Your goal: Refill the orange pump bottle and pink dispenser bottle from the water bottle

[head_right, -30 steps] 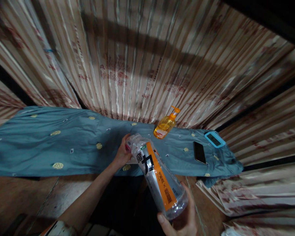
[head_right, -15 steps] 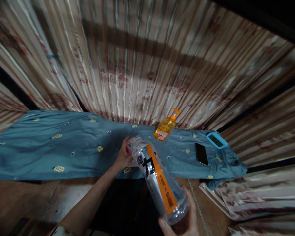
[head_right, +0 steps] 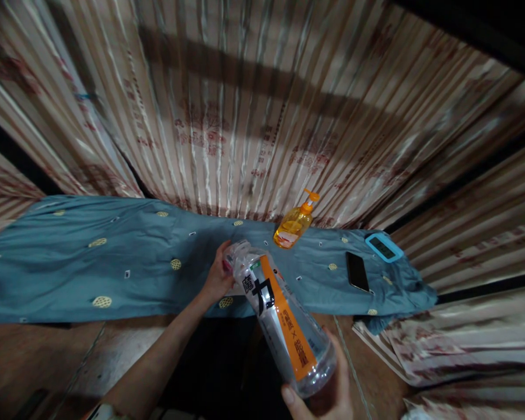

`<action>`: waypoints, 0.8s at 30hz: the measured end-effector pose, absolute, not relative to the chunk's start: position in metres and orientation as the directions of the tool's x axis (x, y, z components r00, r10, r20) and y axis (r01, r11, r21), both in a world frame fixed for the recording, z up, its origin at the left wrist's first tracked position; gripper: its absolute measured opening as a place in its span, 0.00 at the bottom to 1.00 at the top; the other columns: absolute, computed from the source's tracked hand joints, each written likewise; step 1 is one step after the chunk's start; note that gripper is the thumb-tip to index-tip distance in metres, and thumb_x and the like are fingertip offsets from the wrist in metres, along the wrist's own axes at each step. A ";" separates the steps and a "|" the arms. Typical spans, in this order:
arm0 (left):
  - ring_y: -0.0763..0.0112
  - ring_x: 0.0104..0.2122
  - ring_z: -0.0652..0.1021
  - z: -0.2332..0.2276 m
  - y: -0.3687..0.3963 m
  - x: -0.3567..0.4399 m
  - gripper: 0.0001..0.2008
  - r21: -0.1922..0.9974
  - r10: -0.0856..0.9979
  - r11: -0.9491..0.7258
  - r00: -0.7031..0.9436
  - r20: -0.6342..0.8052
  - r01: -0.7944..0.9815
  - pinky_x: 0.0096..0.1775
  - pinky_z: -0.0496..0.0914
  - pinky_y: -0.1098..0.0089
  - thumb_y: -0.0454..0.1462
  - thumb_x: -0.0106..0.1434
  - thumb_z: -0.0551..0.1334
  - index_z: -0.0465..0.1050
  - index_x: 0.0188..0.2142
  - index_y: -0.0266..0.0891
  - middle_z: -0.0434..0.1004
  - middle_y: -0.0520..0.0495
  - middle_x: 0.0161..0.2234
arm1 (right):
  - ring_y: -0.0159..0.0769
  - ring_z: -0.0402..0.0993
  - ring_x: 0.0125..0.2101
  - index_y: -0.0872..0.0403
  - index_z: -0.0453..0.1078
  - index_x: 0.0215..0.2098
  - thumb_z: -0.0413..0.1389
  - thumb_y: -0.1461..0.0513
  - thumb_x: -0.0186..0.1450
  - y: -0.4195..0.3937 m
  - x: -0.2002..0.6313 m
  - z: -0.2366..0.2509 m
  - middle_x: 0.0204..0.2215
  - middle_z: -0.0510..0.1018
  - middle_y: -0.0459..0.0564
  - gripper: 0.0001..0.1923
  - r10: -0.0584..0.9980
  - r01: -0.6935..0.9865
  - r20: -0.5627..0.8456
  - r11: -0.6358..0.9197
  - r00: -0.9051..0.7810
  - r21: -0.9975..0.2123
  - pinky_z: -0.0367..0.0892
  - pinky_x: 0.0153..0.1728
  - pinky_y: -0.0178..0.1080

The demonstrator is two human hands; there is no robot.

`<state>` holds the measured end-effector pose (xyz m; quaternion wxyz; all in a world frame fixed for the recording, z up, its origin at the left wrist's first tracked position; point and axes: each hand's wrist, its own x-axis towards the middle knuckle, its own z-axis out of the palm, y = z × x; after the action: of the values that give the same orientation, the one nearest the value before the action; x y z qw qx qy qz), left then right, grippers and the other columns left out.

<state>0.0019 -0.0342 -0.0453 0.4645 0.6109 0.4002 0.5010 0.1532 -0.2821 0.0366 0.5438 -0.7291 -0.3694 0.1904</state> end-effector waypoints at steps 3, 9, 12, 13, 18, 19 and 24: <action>0.49 0.60 0.73 -0.047 -0.034 0.002 0.45 0.969 0.956 -0.244 0.175 0.237 0.024 0.63 0.64 0.47 0.38 0.50 0.74 0.55 0.64 0.39 0.70 0.35 0.60 | 0.57 0.72 0.56 0.55 0.53 0.69 0.65 0.46 0.58 -0.281 0.153 0.039 0.59 0.72 0.60 0.48 0.740 0.330 0.138 -0.119 0.658 -0.936 0.70 0.53 0.51; 0.49 0.60 0.73 -0.049 -0.033 0.003 0.46 0.966 0.952 -0.256 0.175 0.249 0.018 0.63 0.64 0.48 0.38 0.50 0.75 0.55 0.64 0.39 0.71 0.35 0.59 | 0.55 0.72 0.56 0.55 0.54 0.68 0.65 0.46 0.58 -0.281 0.153 0.043 0.57 0.74 0.59 0.48 0.751 0.335 0.130 -0.127 0.648 -0.934 0.70 0.54 0.50; 0.49 0.60 0.73 -0.049 -0.033 0.003 0.47 0.967 0.954 -0.255 0.169 0.250 0.007 0.63 0.64 0.47 0.39 0.49 0.75 0.55 0.64 0.39 0.71 0.35 0.59 | 0.55 0.71 0.57 0.55 0.54 0.68 0.66 0.46 0.57 -0.280 0.152 0.043 0.58 0.73 0.59 0.48 0.742 0.324 0.124 -0.131 0.659 -0.937 0.69 0.54 0.49; 0.49 0.60 0.73 -0.049 -0.033 0.003 0.48 0.968 0.954 -0.252 0.171 0.248 0.005 0.63 0.64 0.47 0.39 0.49 0.75 0.55 0.64 0.39 0.70 0.35 0.60 | 0.54 0.71 0.57 0.55 0.54 0.68 0.66 0.46 0.56 -0.280 0.152 0.043 0.58 0.72 0.59 0.49 0.737 0.312 0.115 -0.135 0.667 -0.940 0.70 0.53 0.49; 0.49 0.61 0.72 -0.049 -0.032 0.003 0.48 0.965 0.949 -0.261 0.186 0.255 0.008 0.65 0.62 0.48 0.40 0.49 0.76 0.54 0.65 0.40 0.68 0.35 0.61 | 0.51 0.72 0.56 0.55 0.56 0.66 0.69 0.46 0.52 -0.280 0.152 0.042 0.59 0.72 0.60 0.51 0.718 0.257 0.075 -0.148 0.692 -0.955 0.70 0.51 0.44; 0.49 0.62 0.71 -0.049 -0.032 0.003 0.48 0.965 0.948 -0.264 0.188 0.257 0.012 0.65 0.62 0.48 0.39 0.49 0.75 0.53 0.65 0.39 0.68 0.34 0.61 | 0.51 0.71 0.56 0.56 0.57 0.65 0.69 0.47 0.51 -0.280 0.151 0.043 0.59 0.72 0.60 0.51 0.716 0.262 0.082 -0.144 0.693 -0.954 0.69 0.51 0.44; 0.50 0.61 0.72 -0.050 -0.032 0.003 0.48 0.962 0.948 -0.270 0.180 0.261 0.031 0.65 0.62 0.48 0.38 0.49 0.75 0.53 0.65 0.40 0.68 0.35 0.61 | 0.52 0.69 0.59 0.56 0.58 0.64 0.69 0.48 0.49 -0.277 0.144 0.051 0.61 0.70 0.60 0.51 0.672 0.216 0.056 -0.158 0.739 -0.963 0.67 0.54 0.43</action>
<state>0.0033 -0.0322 -0.0500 0.4559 0.6182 0.3962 0.5030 0.1437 -0.2772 0.0509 0.5740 -0.7347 -0.3022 0.1983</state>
